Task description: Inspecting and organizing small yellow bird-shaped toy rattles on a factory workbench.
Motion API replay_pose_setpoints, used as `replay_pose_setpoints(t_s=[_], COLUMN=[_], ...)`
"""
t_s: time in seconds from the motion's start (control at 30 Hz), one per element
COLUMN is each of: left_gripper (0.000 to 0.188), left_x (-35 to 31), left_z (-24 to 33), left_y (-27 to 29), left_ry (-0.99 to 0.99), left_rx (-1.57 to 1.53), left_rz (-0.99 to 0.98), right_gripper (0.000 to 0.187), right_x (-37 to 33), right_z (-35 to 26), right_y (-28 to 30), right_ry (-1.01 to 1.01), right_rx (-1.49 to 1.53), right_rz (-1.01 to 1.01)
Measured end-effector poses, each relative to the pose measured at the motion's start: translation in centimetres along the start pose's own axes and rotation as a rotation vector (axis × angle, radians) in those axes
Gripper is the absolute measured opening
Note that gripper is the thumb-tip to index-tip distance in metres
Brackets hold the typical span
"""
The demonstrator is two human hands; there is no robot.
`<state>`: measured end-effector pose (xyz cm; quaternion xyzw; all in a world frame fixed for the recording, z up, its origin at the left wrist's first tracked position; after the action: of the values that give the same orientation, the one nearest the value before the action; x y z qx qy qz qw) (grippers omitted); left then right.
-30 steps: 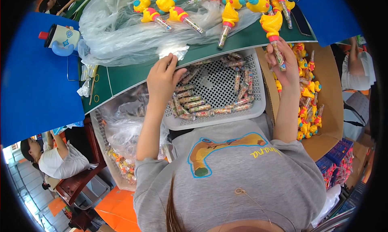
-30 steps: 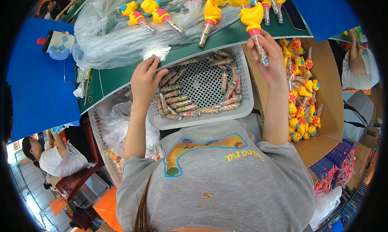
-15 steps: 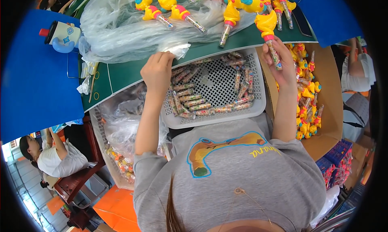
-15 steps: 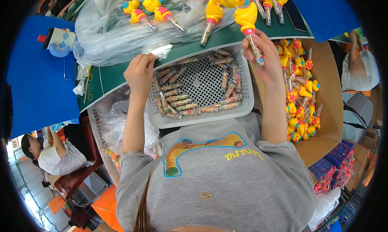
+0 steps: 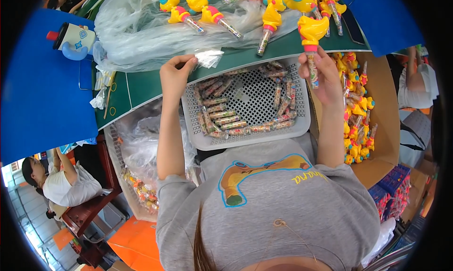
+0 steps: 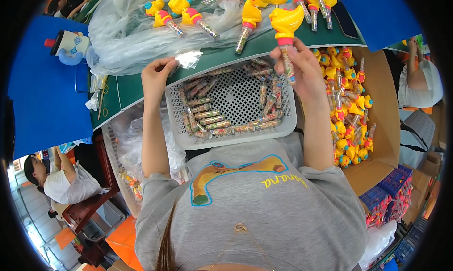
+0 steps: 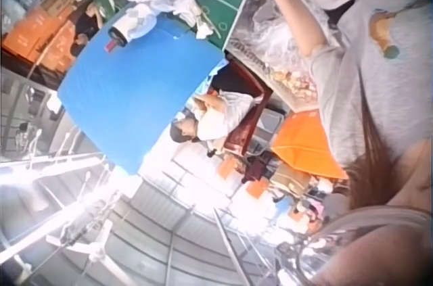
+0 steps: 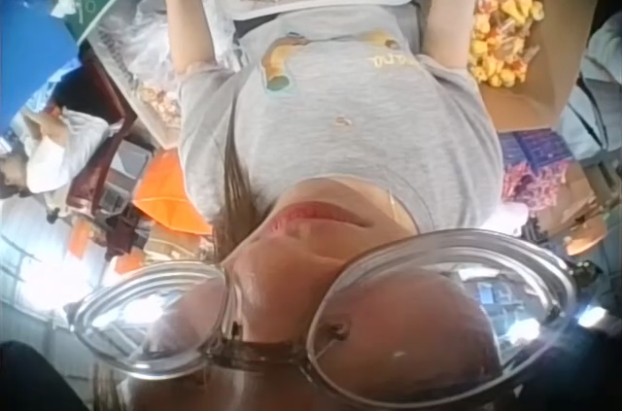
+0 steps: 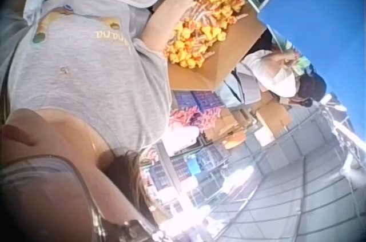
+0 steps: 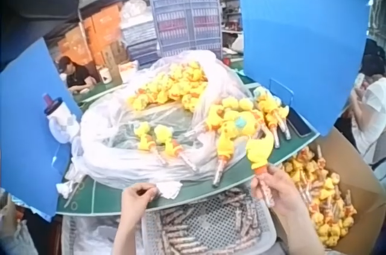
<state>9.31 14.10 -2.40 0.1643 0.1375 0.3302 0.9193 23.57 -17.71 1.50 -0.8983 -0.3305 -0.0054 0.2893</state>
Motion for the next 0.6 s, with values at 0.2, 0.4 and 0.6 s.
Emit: replay_pose_setpoints(t_s=[0.2, 0.4, 0.6], left_gripper=[0.022, 0.012, 0.015], left_x=[-1.5, -6.6, -9.0], left_z=[0.8, 3.5, 6.0], left_y=[2.9, -0.3, -5.0], left_ry=[-0.009, -0.158, -0.136], left_rx=[-0.646, -0.780, -0.781], left_rz=[0.143, 0.007, -0.120], right_gripper=[0.046, 0.048, 0.054], right_x=[-0.8, -1.1, -2.0], right_z=[0.3, 0.0, -0.3], right_y=[-2.0, -4.7, -7.9], right_ry=[-0.042, 0.070, 0.032], right_rx=[-0.013, 0.067, 0.086], right_rz=[-0.005, -0.061, -0.150])
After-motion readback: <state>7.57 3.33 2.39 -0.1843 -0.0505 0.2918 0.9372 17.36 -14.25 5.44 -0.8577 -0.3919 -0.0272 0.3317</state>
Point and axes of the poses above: each hand's wrist, its own x-axis towards the middle knuckle, its own y-axis out of the back of the hand, z = x × y, the point moved 8 cm from there along x, towards the middle knuckle, and after that the axes turned 9 degrees about y, right-handed, at the moved point
